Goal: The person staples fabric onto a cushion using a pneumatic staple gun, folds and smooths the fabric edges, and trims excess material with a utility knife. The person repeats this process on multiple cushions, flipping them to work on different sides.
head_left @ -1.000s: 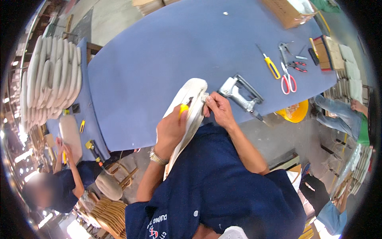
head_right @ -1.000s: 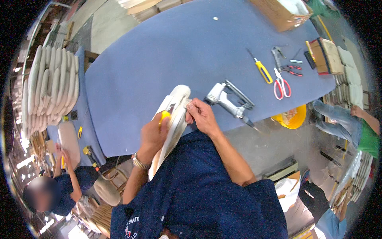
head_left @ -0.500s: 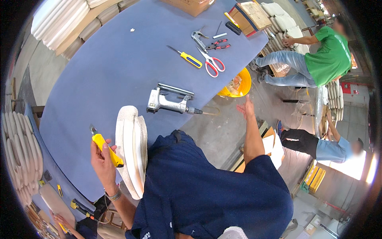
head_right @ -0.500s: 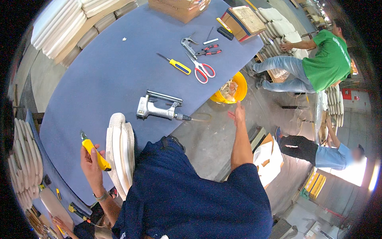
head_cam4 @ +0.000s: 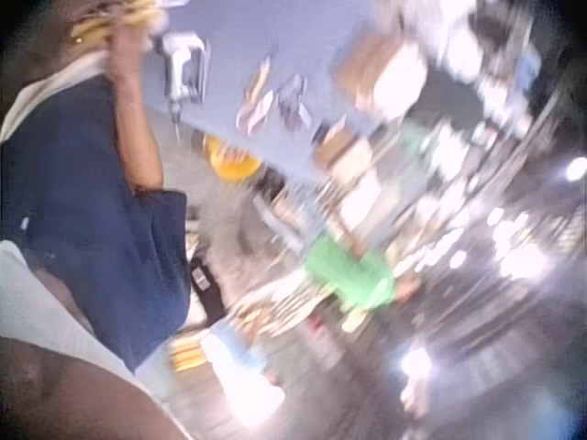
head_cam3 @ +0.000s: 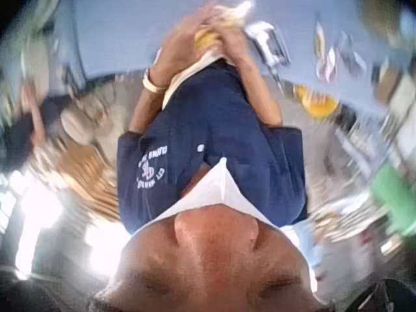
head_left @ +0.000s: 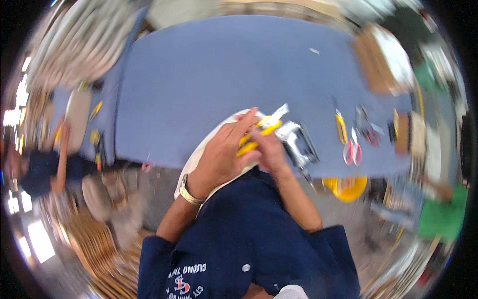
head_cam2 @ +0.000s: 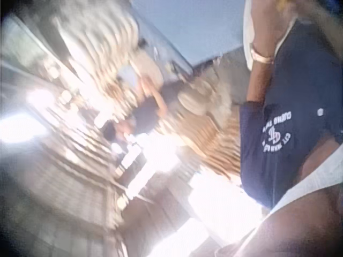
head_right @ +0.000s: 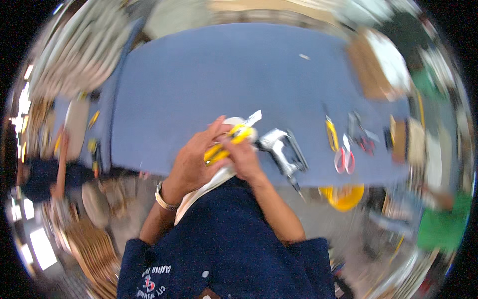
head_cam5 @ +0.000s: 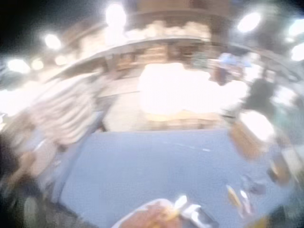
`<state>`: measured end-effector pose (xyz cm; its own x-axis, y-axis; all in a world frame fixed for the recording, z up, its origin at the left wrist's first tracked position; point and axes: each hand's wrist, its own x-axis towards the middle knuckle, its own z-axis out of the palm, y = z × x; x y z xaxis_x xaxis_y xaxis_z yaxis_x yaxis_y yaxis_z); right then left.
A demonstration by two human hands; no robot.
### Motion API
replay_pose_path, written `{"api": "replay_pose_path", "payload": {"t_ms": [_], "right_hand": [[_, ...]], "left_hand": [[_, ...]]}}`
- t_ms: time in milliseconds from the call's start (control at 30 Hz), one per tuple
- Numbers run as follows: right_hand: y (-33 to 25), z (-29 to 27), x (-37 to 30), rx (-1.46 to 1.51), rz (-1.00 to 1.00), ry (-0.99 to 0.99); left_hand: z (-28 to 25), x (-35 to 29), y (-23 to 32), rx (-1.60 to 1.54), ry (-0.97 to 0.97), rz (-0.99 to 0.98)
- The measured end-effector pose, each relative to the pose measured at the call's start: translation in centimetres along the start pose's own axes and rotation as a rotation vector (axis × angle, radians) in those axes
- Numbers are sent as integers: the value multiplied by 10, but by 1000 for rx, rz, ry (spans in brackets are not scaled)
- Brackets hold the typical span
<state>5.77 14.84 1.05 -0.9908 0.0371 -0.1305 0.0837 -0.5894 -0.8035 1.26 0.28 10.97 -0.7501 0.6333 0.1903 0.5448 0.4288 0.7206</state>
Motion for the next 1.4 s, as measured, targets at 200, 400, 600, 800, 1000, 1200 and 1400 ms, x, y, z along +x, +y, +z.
{"api": "replay_pose_path", "payload": {"t_ms": [200, 400, 600, 800, 1000, 1200, 1400], "right_hand": [[-36, -73, 44, -786, 37, 145], [5, -121, 100, -1223, 340, -157], [6, -123, 103, -918, 527, -191], [18, -125, 75, -652, 472, -34], [24, -129, 62, -492, 102, 6], [-14, -139, 121, -873, -129, 54], [-34, -227, 114, -1803, 80, 254]], "left_hand": [[-94, -181, -105, 7, 626, -726], [11, -355, -136, -1015, 900, -1544], [61, -295, -130, -1410, 1381, -816], [-73, -209, -115, -809, 1253, -455], [-108, -171, -94, -639, 1171, -156], [-27, -193, -193, -1092, 1189, -595], [92, -221, -245, -747, 1133, -1104]]}}
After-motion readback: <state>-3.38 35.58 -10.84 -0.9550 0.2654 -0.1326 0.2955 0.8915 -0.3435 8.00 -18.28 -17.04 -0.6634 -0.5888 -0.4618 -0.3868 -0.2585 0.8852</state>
